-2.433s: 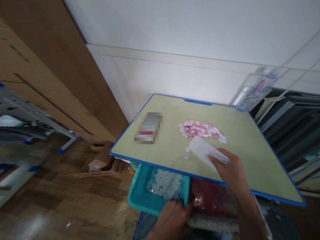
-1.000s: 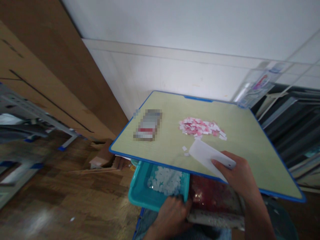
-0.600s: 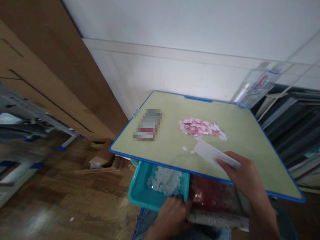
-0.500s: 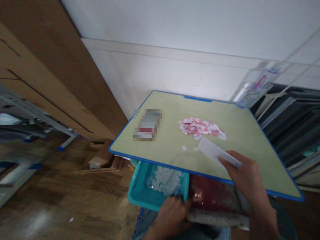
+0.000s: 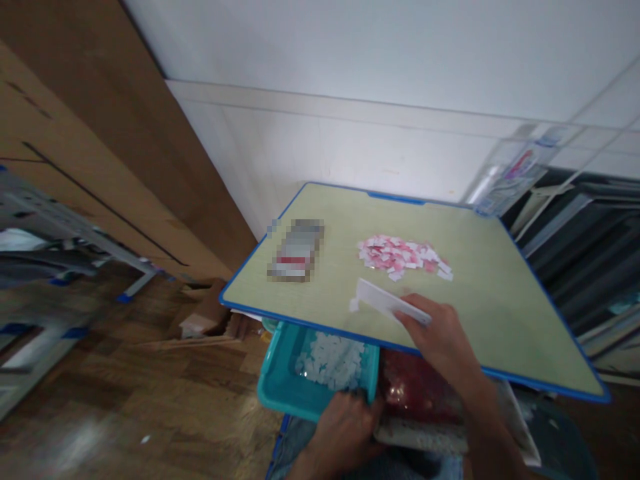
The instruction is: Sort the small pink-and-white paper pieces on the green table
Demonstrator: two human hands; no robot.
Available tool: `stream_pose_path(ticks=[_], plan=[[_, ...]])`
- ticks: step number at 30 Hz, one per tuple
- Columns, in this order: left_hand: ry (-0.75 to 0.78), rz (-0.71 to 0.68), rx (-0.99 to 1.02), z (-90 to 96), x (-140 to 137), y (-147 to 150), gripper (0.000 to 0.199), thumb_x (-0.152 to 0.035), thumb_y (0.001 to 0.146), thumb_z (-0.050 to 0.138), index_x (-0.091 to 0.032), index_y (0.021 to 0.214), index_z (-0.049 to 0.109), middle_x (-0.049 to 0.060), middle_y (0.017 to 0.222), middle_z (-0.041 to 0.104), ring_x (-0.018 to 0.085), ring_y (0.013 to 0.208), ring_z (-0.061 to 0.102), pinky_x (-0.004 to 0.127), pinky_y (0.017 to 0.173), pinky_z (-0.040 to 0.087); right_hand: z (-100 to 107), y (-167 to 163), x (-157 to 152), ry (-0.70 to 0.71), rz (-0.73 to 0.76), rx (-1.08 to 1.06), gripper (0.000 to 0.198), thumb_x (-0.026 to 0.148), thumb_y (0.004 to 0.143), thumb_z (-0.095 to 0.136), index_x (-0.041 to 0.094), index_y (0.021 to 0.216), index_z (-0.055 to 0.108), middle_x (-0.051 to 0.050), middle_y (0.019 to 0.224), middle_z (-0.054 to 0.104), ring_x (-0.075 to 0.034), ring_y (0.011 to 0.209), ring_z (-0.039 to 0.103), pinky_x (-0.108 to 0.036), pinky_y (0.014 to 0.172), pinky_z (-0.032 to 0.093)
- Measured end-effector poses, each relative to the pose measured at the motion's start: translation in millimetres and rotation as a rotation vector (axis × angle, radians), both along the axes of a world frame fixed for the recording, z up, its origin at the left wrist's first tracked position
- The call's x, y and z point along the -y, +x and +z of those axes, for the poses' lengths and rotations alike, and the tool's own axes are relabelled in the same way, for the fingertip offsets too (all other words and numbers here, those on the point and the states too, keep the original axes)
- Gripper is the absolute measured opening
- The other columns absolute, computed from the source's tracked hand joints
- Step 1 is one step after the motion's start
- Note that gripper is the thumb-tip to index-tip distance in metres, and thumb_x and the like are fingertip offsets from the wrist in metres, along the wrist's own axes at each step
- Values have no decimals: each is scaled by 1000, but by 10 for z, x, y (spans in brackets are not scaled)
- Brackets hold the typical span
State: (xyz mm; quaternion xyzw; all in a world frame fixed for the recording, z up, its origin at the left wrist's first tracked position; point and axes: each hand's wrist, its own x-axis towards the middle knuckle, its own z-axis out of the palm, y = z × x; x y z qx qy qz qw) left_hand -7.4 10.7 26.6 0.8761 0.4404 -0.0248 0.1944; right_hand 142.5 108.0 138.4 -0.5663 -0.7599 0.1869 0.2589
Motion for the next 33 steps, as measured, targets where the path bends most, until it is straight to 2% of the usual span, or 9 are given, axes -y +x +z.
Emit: stream_pose_path(ticks=[4, 10, 17, 19, 23, 25, 28, 33], plan=[[-10, 5, -3, -10, 3, -3, 42, -41, 77, 52, -16, 110, 46, 9, 77, 60, 26, 66, 56, 32, 56, 42, 69, -116, 103, -129, 162, -62, 16, 23, 77, 47, 20, 72, 61, 1, 65, 64, -13, 60, 58, -21, 58, 38], [0, 3, -4, -41, 11, -2, 43, -43, 76, 53, -15, 108, 46, 10, 77, 60, 27, 66, 56, 33, 56, 42, 53, -52, 109, -145, 44, -105, 16, 24, 77, 48, 18, 74, 62, 1, 64, 64, -12, 55, 56, -21, 54, 36], [-7, 9, 5, -2, -1, 6, 37, -39, 75, 53, -15, 103, 48, 10, 78, 61, 26, 65, 56, 33, 55, 42, 88, -91, 212, -184, 155, -118, 16, 24, 77, 48, 19, 71, 62, 1, 65, 64, -13, 60, 57, -22, 59, 39], [-6, 1, 1, 13, -6, 3, 38, -40, 76, 52, -15, 105, 47, 10, 78, 61, 26, 65, 56, 33, 55, 43, 107, -13, 221, -178, 87, -144, 16, 25, 76, 49, 18, 71, 62, 1, 64, 63, -12, 58, 56, -21, 55, 39], [-14, -14, -17, 29, -6, 0, 41, -42, 77, 51, -15, 108, 47, 10, 76, 60, 27, 67, 56, 34, 57, 43, 73, 272, 189, -15, -227, -189, 17, 32, 71, 54, 16, 71, 61, 1, 56, 59, -12, 47, 51, -20, 43, 37], [-20, -7, -24, 31, -3, 4, 42, -41, 76, 52, -15, 109, 47, 10, 77, 60, 27, 67, 56, 35, 57, 43, 23, 372, 180, 12, -319, -199, 19, 33, 68, 56, 15, 67, 60, 1, 51, 56, -11, 44, 49, -21, 39, 35], [-27, 7, -31, 33, -4, 14, 42, -40, 75, 54, -15, 108, 47, 10, 78, 60, 27, 67, 56, 35, 58, 43, -77, 359, 183, -47, -350, -256, 22, 36, 65, 58, 14, 64, 59, 1, 46, 55, -12, 41, 47, -21, 36, 35], [-45, 11, -14, 51, -17, 14, 36, -40, 76, 54, -17, 103, 49, 10, 76, 60, 27, 67, 56, 35, 58, 43, -227, 111, 137, -181, -284, -386, 19, 34, 66, 57, 16, 69, 61, -3, 51, 60, -17, 44, 53, -25, 36, 41]])
